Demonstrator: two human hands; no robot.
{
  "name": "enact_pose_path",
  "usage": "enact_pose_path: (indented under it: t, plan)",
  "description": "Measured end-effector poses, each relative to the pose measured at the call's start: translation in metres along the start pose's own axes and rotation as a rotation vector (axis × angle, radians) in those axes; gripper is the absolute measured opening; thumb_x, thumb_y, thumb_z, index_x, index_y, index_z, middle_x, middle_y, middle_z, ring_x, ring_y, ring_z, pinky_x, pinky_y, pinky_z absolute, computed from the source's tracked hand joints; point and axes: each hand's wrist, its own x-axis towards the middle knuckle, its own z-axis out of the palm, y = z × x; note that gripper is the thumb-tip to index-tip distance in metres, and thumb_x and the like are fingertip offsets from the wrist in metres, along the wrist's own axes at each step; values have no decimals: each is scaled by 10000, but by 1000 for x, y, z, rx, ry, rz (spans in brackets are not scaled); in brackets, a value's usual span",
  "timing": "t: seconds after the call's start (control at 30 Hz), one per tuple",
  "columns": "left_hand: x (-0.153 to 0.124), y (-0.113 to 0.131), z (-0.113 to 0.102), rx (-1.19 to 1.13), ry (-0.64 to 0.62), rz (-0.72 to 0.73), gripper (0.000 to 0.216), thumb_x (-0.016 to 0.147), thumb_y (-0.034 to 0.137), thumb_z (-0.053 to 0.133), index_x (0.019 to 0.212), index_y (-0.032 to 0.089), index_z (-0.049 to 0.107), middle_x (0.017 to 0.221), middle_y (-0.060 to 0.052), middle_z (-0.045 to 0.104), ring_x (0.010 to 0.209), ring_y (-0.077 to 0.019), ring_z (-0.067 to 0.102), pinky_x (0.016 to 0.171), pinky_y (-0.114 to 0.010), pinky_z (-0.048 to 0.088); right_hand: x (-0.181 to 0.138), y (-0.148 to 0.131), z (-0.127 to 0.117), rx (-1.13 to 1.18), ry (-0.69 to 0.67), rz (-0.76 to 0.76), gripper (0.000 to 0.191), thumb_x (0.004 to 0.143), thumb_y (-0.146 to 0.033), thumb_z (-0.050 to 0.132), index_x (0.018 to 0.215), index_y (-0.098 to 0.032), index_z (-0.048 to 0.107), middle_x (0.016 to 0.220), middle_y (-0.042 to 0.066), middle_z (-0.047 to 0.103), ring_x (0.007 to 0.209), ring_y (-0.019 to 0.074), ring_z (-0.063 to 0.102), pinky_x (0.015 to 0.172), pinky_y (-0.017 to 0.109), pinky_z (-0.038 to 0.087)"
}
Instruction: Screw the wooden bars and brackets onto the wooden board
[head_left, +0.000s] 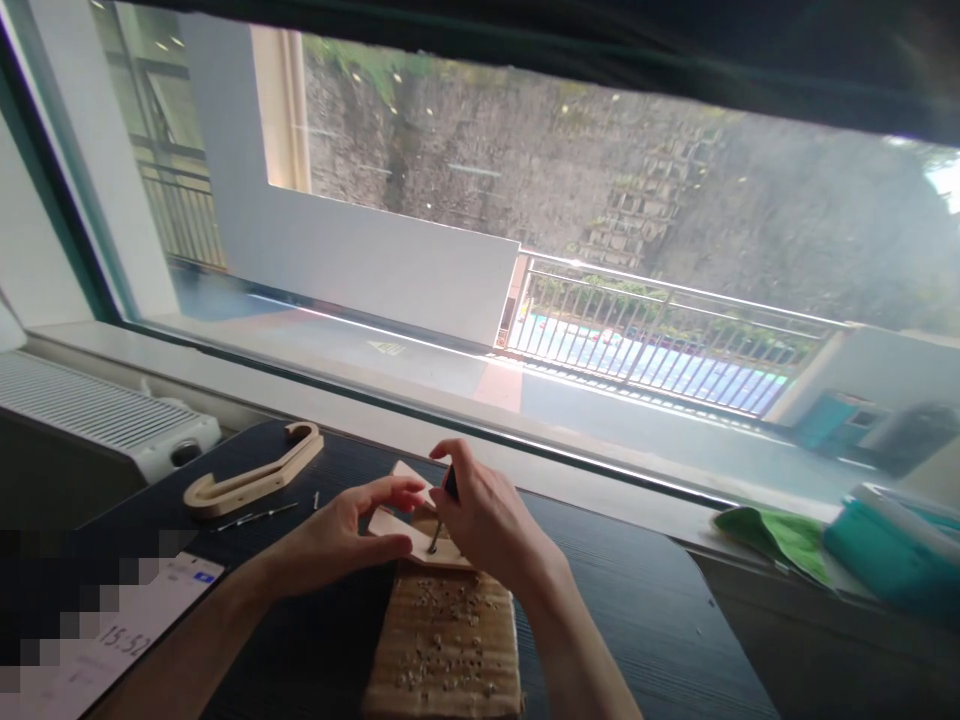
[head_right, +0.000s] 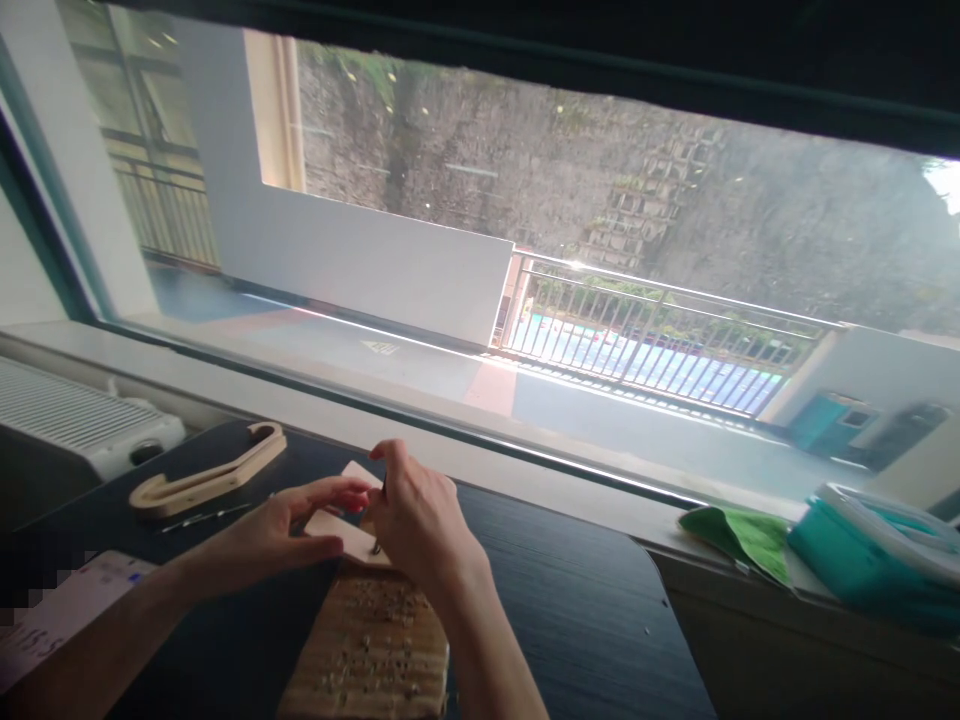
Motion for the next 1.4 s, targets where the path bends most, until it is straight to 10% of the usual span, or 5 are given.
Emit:
enact_pose_path:
  t: [0.83, 1.4]
  plan:
    - [-2, -11, 17, 61, 107, -126, 408, 701, 319, 571, 1099, 236, 540, 897, 25, 609, 684, -125, 608, 654, -218, 494, -4, 5, -10, 23, 62, -59, 192, 877, -199, 490, 1041, -192, 590, 857, 26, 650, 645, 91, 519, 604, 215, 366]
    - [-3, -9, 20, 232, 174, -45, 357, 733, 413, 552, 1040, 240, 615, 1012, 8, 687, 980, -195, 622, 820, -229, 491, -6, 5, -10, -12, 113, -129, 204, 870, -217, 512, 1025, -183, 639, 867, 28, 663, 723, 108, 561, 644, 222, 382]
